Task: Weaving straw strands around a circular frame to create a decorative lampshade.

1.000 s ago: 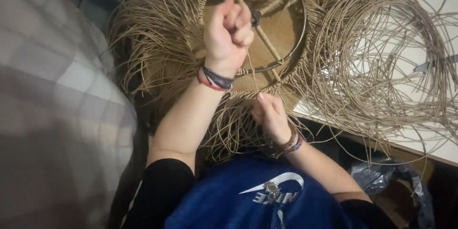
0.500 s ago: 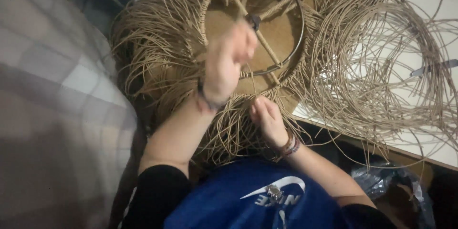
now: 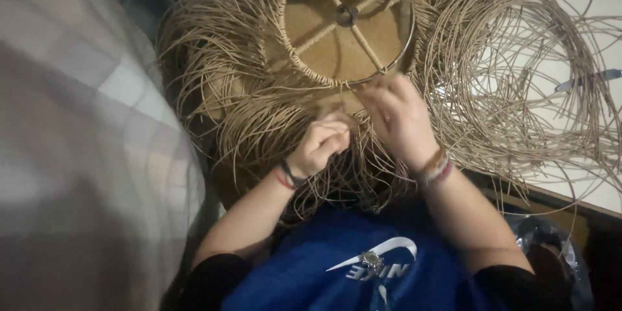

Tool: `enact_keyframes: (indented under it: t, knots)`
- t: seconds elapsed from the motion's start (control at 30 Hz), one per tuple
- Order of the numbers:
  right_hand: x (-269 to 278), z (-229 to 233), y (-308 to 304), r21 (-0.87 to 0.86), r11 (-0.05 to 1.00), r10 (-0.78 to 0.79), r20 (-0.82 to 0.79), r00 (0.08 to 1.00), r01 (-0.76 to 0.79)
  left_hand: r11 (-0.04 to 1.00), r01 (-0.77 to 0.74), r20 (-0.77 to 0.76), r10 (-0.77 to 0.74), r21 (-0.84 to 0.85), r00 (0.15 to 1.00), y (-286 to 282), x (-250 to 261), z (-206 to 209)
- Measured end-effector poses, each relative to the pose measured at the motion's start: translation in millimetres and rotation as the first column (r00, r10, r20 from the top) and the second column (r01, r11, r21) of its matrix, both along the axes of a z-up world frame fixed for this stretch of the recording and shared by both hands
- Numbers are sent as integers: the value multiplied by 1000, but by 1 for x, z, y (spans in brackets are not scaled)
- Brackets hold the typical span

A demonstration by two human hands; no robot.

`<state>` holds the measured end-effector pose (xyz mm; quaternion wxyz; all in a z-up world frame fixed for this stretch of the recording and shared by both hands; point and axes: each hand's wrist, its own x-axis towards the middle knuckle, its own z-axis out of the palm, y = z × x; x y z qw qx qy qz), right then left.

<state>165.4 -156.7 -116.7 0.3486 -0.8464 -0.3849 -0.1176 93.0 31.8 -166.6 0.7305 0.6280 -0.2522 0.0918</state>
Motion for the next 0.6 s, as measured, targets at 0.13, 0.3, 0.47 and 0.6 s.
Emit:
enact_keyframes:
  t: [0.13,0.3,0.47,0.6]
  knots:
    - [28,13,15,-164,985,-8,241,970,49,812,34,-155,-152,-582,976,-37,13,-59]
    - [48,11,17,-306,940,216,180,960,-154,778,-57,-219,-105,-625,970,-30,12,-53]
    - [53,-5,14,-272,949,213,184,960,-158,1000,-8,-118,5,-23,993,13,1,-6]
    - [54,-27,14,-205,973,164,290,943,-106,939,56,-45,-44,340,998,32,3,2]
